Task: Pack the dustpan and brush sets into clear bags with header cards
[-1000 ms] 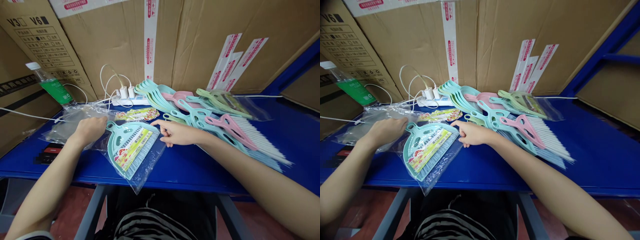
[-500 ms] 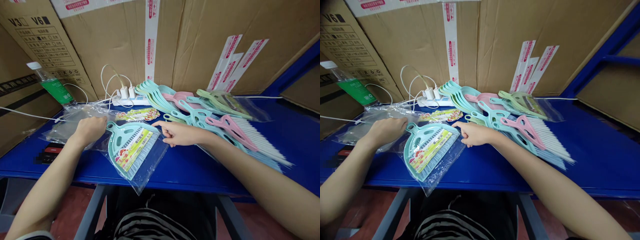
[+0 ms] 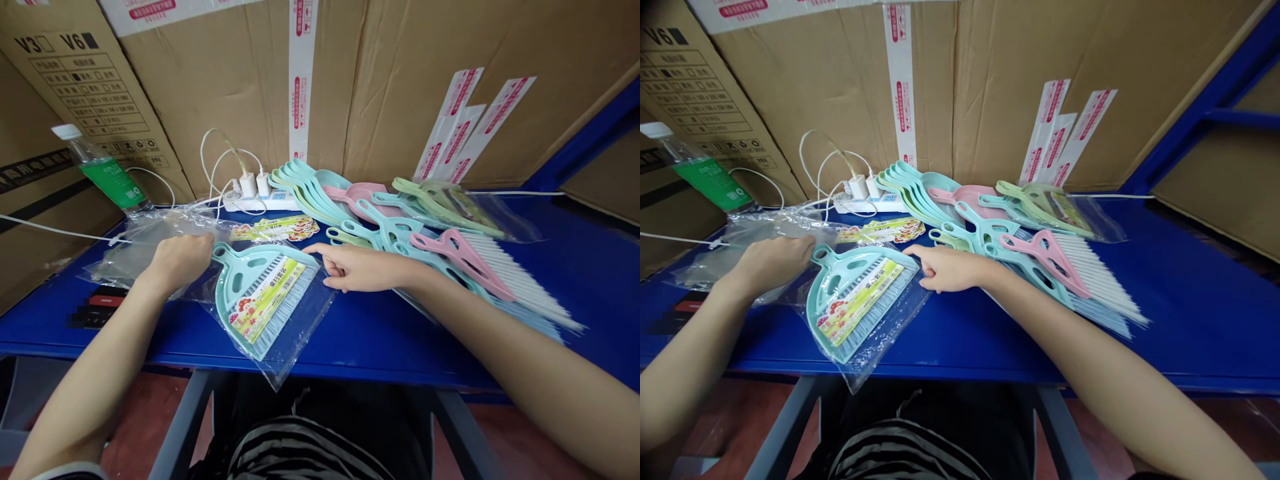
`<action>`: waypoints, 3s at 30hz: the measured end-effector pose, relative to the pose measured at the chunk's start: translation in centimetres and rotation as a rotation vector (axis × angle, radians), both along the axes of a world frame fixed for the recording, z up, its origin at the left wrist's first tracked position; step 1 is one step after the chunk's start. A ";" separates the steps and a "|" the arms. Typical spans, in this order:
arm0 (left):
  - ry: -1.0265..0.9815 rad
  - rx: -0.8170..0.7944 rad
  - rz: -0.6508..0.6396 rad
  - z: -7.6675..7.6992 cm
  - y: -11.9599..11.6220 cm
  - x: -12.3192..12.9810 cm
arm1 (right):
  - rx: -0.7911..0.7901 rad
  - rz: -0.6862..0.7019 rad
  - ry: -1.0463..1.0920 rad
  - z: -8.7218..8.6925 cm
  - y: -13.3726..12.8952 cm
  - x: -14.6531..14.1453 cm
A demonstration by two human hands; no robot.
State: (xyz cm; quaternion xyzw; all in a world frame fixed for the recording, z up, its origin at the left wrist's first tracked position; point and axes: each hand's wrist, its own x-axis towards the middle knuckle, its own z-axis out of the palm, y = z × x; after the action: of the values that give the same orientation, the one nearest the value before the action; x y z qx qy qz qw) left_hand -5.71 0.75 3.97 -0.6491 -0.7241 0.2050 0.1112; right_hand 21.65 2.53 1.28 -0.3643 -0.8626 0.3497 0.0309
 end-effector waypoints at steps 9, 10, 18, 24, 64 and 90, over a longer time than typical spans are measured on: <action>0.013 -0.021 -0.035 0.1 0.0 -0.2 | 0.039 0.025 -0.036 0.3 -0.1 0.0; 0.011 -0.026 -0.032 0.1 0.0 -0.1 | 0.031 0.028 -0.035 0.3 -0.1 0.1; 0.048 -0.062 -0.028 0.1 -0.3 0.2 | 0.014 0.079 -0.022 0.0 0.2 0.5; 0.026 -0.066 -0.035 0.1 -0.3 0.0 | 0.010 0.081 -0.018 0.0 0.2 0.6; 0.026 -0.092 -0.069 -0.2 -0.4 -0.3 | 0.142 0.060 -0.065 -0.4 -0.7 -0.2; 0.080 -0.112 -0.067 0.1 -0.7 0.2 | 0.182 0.050 -0.130 -0.3 -0.8 -0.5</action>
State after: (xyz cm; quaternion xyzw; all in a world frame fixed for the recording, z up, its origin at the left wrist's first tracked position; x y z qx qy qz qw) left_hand -5.49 0.00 4.03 -0.6694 -0.6844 0.2672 0.1101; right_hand 21.13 1.73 0.93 -0.3601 -0.8998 0.2463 -0.0010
